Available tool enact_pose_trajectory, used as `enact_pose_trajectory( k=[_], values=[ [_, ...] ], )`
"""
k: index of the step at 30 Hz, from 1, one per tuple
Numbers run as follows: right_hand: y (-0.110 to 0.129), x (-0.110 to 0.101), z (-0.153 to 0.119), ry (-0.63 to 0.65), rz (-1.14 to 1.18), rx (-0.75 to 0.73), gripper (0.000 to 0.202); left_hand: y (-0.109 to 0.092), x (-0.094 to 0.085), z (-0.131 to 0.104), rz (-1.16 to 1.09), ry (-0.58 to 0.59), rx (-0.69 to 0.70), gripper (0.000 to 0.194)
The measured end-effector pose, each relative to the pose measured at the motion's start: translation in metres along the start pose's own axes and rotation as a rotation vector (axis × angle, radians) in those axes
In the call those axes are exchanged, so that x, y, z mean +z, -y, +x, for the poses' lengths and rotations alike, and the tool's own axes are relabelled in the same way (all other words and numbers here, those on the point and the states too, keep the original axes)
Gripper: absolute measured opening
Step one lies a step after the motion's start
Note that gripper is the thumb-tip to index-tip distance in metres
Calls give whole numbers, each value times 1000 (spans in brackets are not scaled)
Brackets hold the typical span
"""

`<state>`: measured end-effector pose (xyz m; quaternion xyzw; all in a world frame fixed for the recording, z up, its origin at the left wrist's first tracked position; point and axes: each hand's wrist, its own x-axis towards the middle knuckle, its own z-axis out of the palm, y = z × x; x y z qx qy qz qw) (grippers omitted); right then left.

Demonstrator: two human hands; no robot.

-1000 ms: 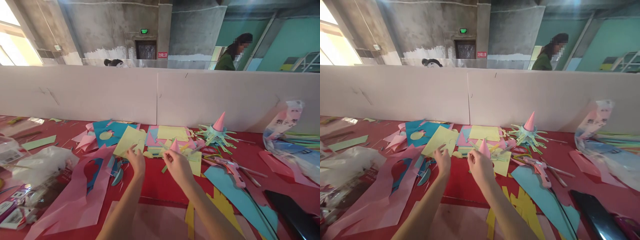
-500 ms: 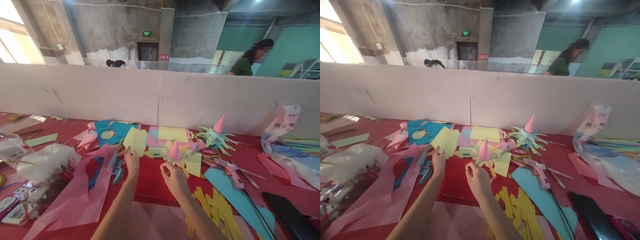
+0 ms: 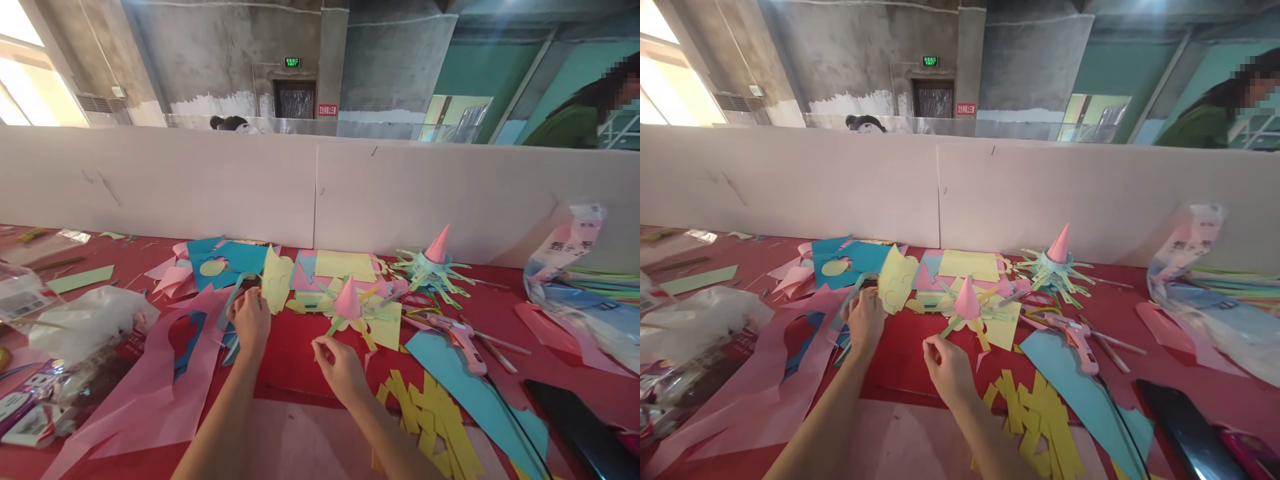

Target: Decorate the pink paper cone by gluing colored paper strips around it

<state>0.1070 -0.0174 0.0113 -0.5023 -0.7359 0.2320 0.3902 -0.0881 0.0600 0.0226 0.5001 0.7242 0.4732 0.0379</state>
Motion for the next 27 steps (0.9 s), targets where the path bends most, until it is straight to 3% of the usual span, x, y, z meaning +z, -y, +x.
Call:
enact_pose_trajectory(
  k=[4,10,16,18,19,23,25,27],
  values=[
    [-1,-4,2,15,37,21,28,12,-5,10,201,14,-35,21],
    [-2,-6,3,14,53,20,28,25,0,15,196,34,-93,25],
    [-6,-6,5,-8,63,21,30,4,-5,10,95,-107,6,47],
    [-6,-8,5,-27,70,27,31,-10,-8,3,-26,-197,121,52],
    [-7,-9,6,-39,80,33,31,-18,-9,-2,-86,-186,181,53],
    [-10,-20,10,-137,214,118,38,-47,-2,-34,-373,67,373,40],
    [-13,-27,14,-181,378,225,47,-58,4,-54,-519,248,445,32],
    [-17,-35,19,-146,584,338,60,-65,7,-74,-633,387,518,30]
  ],
)
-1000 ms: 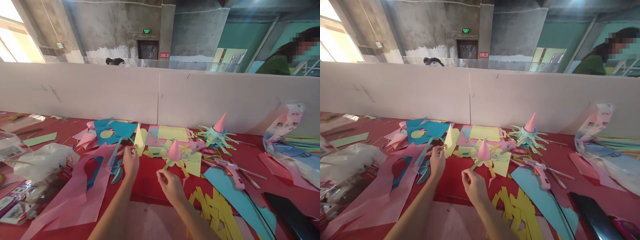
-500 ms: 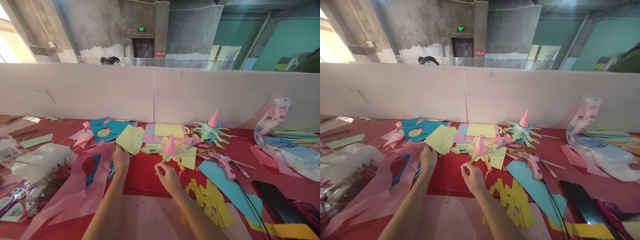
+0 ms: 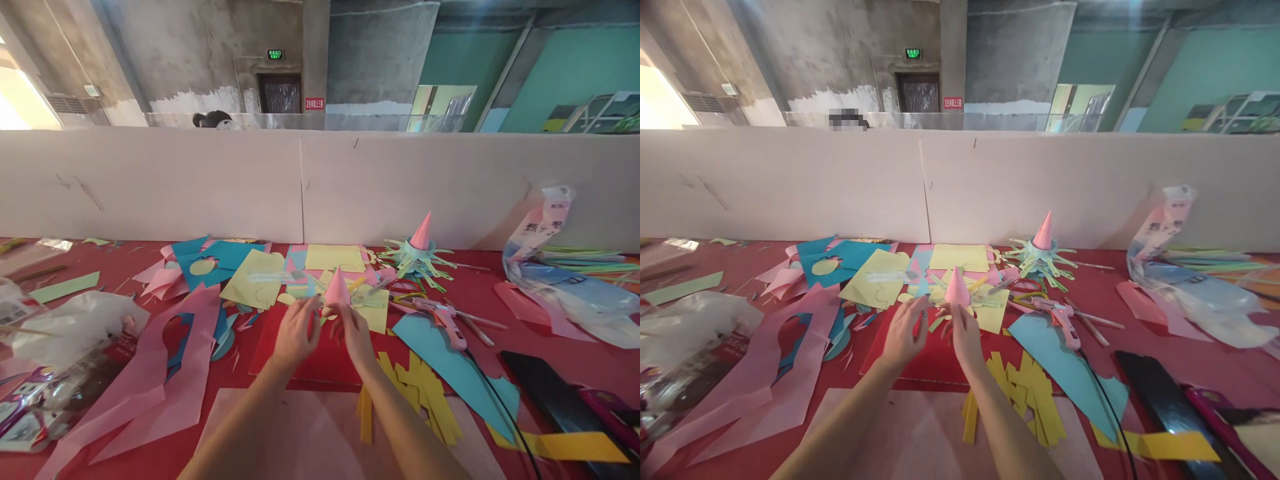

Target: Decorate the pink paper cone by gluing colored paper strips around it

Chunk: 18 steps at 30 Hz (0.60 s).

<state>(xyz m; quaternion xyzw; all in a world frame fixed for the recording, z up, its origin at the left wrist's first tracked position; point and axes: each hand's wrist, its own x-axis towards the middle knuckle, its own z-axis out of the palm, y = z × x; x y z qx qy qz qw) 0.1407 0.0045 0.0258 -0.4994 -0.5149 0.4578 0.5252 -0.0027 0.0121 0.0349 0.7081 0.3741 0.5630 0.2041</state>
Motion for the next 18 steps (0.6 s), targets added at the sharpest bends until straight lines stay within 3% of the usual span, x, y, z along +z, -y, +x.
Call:
enact_pose_trajectory(
  k=[3,6,13,18],
  values=[
    [5,-9,6,192,181,170,77,-12,13,-14,-152,162,100,33],
    [10,-14,5,287,280,216,75,-20,15,-21,-73,251,285,45],
    [20,-32,3,79,515,22,41,-17,11,-23,69,121,322,44],
    [20,-58,12,-56,629,-120,32,0,0,-12,182,63,203,35]
  ],
)
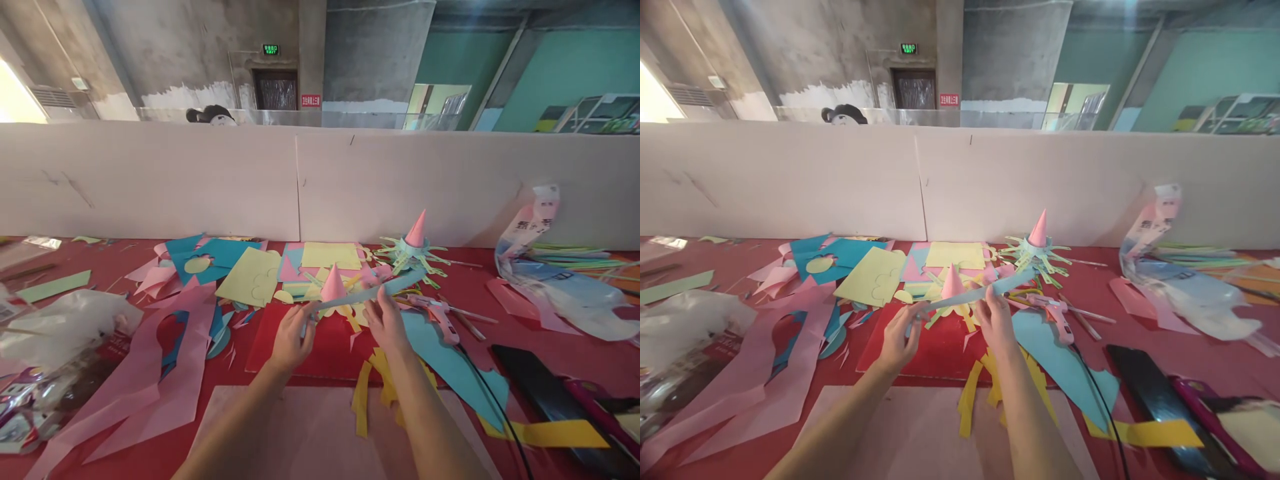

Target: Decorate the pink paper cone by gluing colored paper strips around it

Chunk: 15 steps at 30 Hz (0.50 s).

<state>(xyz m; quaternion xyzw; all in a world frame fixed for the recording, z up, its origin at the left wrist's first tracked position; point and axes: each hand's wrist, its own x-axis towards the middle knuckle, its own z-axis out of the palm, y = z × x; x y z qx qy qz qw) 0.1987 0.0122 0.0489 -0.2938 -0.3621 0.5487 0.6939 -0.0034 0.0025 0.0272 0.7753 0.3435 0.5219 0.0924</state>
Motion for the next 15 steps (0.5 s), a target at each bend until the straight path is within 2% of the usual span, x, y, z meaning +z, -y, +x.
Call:
enact_pose_trajectory(
  k=[7,12,15],
  values=[
    [8,-25,15,-163,30,-140,26,24,-16,8,122,7,-233,32],
    [10,-32,20,-249,88,-176,26,23,-17,9,7,102,-336,29],
    [12,-36,22,-336,210,-170,26,16,-15,9,-129,165,-333,34]
  ],
)
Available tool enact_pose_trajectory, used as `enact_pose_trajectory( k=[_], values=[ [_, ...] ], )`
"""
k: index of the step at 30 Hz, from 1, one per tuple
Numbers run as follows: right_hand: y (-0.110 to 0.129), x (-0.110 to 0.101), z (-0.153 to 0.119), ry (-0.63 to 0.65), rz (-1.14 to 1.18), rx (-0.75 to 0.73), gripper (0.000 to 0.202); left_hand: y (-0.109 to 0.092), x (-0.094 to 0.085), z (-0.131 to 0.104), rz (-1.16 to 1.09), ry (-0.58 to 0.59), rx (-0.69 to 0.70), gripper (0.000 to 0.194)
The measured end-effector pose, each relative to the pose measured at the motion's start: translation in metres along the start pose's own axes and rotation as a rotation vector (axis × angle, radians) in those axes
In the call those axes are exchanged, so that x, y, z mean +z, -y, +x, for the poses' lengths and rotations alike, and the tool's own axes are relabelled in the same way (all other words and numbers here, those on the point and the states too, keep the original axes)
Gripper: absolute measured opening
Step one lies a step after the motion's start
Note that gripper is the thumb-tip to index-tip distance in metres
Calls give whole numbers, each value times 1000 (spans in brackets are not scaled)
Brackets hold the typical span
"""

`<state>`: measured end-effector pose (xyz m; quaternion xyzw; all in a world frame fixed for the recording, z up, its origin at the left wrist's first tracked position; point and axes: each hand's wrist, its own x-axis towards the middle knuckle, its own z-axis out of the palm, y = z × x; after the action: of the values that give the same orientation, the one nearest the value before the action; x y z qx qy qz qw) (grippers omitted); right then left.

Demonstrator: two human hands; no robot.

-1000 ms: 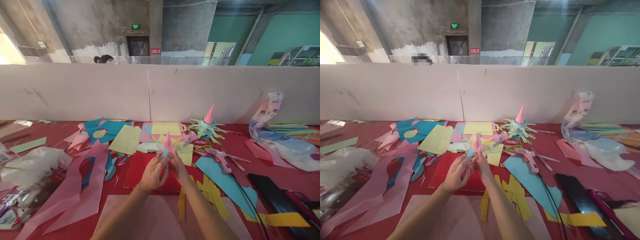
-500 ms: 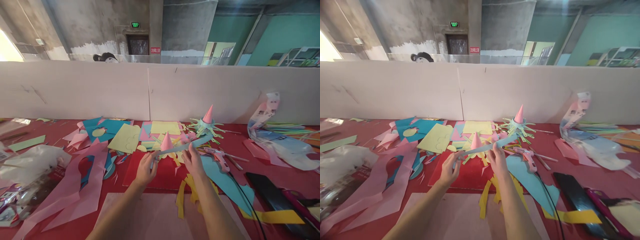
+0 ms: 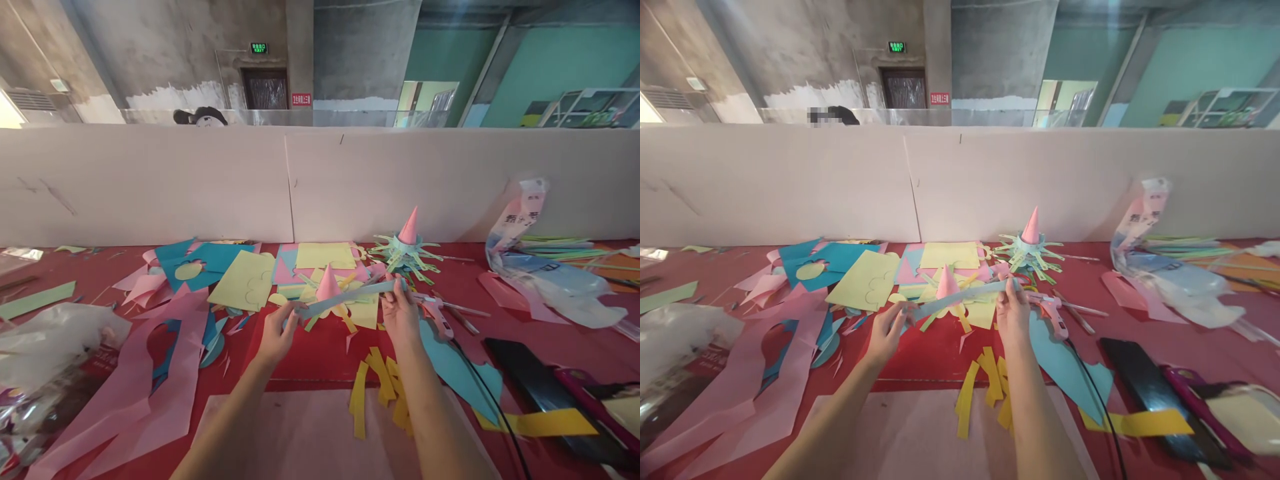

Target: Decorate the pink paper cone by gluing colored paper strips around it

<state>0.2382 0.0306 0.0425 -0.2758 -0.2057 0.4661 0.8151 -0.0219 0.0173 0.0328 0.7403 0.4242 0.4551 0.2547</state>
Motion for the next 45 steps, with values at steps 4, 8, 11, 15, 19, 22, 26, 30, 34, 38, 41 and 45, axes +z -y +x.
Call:
enact_pose_trajectory(
  k=[4,8,11,15,19,22,26,30,34,38,41,45],
  values=[
    [5,-9,5,-91,124,32,26,-11,4,-4,-7,152,91,31],
    [8,-16,9,-63,297,92,5,-13,7,-5,59,244,80,27],
    [7,-16,7,-13,299,146,21,-6,10,-2,100,148,-38,36],
    [3,-14,0,181,196,271,33,2,12,3,151,-27,-148,29],
    [3,-12,-11,472,-68,451,32,4,12,6,167,-150,-182,31],
    [3,-7,-20,709,-291,645,30,7,12,7,191,-227,-192,45],
    [0,1,-28,939,-505,683,28,10,8,9,267,-224,-169,38],
    [-2,5,-27,748,-342,497,35,10,4,11,224,-224,-225,28],
    [0,4,-21,350,-95,301,41,11,5,12,-172,-189,-176,24],
    [3,1,-19,246,68,247,50,11,13,11,-430,34,-141,22],
    [3,-1,-19,258,142,252,56,10,18,10,-202,95,-87,36],
    [5,2,-19,283,147,290,53,2,11,10,-2,114,58,32]
  ],
)
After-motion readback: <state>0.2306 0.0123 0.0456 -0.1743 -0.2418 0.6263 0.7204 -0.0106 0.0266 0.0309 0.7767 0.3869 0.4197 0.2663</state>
